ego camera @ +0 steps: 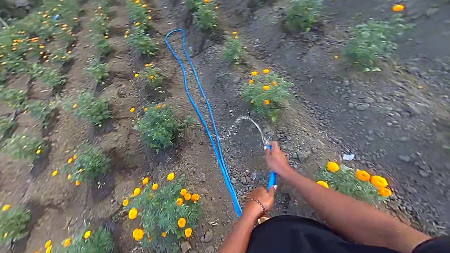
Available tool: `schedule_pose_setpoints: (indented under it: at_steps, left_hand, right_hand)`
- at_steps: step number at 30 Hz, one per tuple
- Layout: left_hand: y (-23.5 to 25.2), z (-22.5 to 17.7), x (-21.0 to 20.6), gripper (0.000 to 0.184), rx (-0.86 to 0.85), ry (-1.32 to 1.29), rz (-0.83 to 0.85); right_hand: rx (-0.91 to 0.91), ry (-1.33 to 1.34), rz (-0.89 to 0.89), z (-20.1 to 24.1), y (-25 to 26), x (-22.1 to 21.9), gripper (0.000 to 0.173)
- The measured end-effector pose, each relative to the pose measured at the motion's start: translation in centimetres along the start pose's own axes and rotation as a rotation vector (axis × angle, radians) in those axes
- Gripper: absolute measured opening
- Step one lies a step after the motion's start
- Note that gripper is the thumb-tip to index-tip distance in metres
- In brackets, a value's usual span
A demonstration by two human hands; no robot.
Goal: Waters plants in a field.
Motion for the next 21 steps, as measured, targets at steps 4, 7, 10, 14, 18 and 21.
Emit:
schedule_pose_setpoints:
  at_steps: [4, 7, 10, 14, 18, 21]
  left_hand:
    - [0.8, -3.1, -0.8, 0.071, -0.031, 0.078, 0.059]
    - [1.0, -3.8, -1.7, 0.070, -0.036, 0.070, 0.062]
    - [1.1, -4.0, -2.3, 0.071, -0.053, 0.032, 0.038]
    - [1.5, -4.6, -1.7, 0.071, -0.116, -0.024, -0.023]
    - [0.5, -6.2, 0.3, 0.069, -0.159, -0.054, -0.058]
    - [0.4, -7.0, 1.5, 0.069, -0.194, -0.074, -0.083]
  right_hand:
    - [-0.021, 0.024, -0.061, -1.8, 0.3, 3.4, 0.041]
    - [0.014, 0.014, -0.043, -1.9, 0.1, 4.2, 0.040]
    - [0.050, -0.019, -0.002, -0.9, -0.2, 4.6, 0.040]
    - [0.123, -0.026, -0.009, 1.3, 0.2, 5.4, 0.040]
    - [0.196, -0.058, -0.038, 4.2, 0.4, 6.6, 0.039]
    - [0.221, -0.070, -0.042, 6.0, 0.7, 7.1, 0.039]
Point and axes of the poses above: each hand's wrist, its own y-axis towards the middle knuckle, its own x-axis out of the back of the hand, z = x × y, the point moved 5 cm from there along y, towards the middle knuckle, and after that the axes turned 12 degrees about y, right-handed, at the moved point
